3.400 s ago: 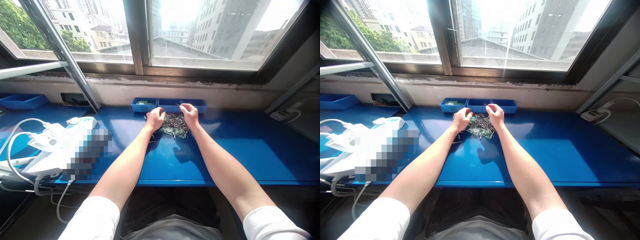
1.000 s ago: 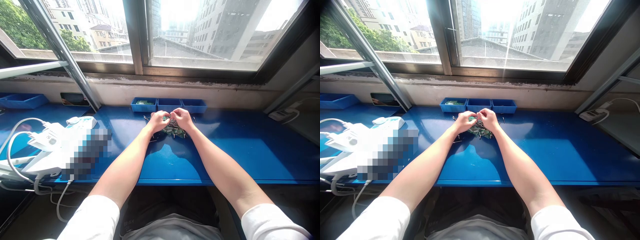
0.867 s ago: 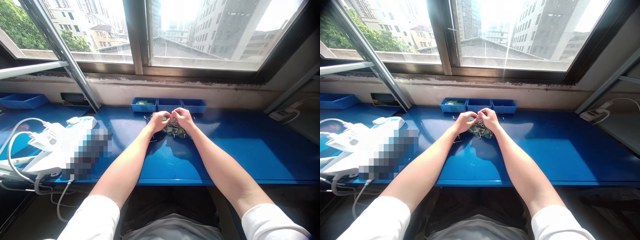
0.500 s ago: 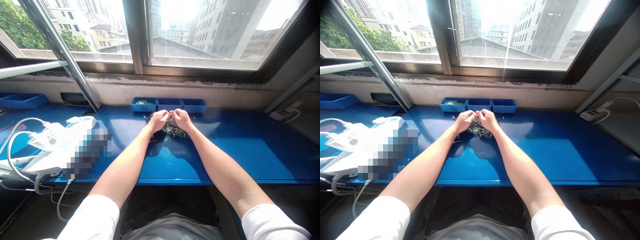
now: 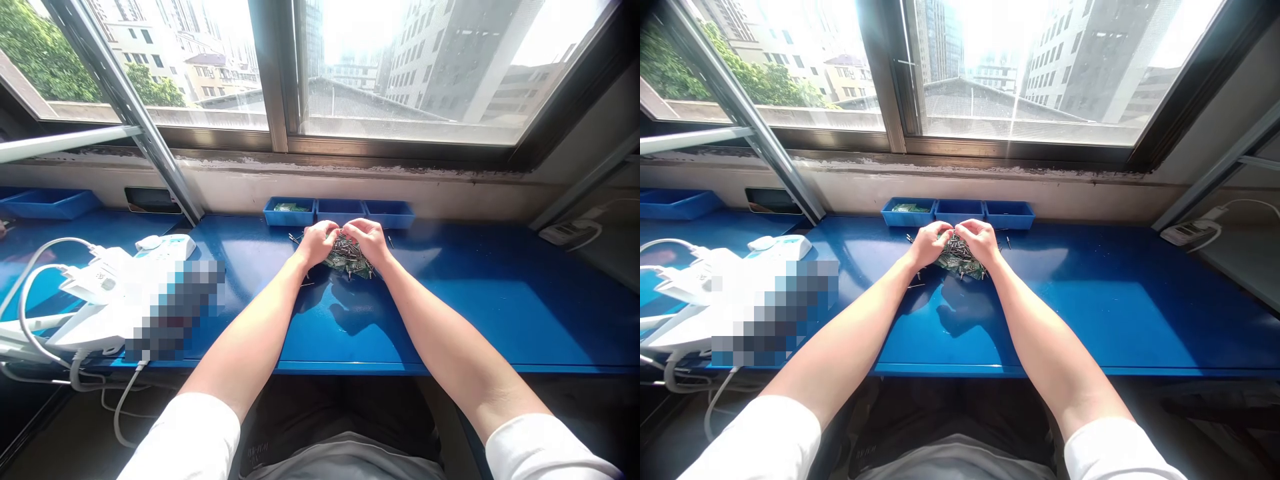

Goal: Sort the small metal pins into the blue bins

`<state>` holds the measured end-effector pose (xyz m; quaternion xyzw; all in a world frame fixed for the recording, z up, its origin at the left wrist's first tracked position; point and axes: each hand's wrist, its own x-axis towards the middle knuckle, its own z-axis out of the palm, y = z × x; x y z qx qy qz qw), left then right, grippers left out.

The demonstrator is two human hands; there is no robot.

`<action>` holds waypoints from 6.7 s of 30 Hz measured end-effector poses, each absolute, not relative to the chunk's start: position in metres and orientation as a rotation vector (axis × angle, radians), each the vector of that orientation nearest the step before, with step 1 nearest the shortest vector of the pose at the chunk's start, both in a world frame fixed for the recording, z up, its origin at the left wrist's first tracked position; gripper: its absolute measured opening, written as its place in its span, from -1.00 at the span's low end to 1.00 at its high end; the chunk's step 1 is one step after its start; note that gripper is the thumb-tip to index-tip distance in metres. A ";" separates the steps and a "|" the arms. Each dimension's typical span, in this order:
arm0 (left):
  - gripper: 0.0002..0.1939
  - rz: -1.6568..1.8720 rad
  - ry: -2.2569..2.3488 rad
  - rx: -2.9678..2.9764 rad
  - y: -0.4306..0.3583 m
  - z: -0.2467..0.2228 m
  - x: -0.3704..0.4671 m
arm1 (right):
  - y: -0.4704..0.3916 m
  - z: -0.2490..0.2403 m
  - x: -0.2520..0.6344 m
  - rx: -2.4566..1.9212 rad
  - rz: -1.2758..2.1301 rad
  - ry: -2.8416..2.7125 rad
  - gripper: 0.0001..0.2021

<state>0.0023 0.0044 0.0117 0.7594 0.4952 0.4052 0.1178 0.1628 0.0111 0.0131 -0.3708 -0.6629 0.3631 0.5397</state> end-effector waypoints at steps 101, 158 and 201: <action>-0.77 1.225 1.515 2.264 0.017 0.009 0.003 | 0.039 -0.001 0.156 -1.045 0.707 -1.553 -0.77; -0.56 0.816 1.863 2.232 0.027 -0.003 -0.007 | 0.034 0.001 0.164 -1.437 0.145 -2.191 -0.76; -0.75 1.084 1.391 2.249 0.016 0.007 -0.002 | 0.026 0.012 0.159 -1.231 0.453 -1.829 -0.52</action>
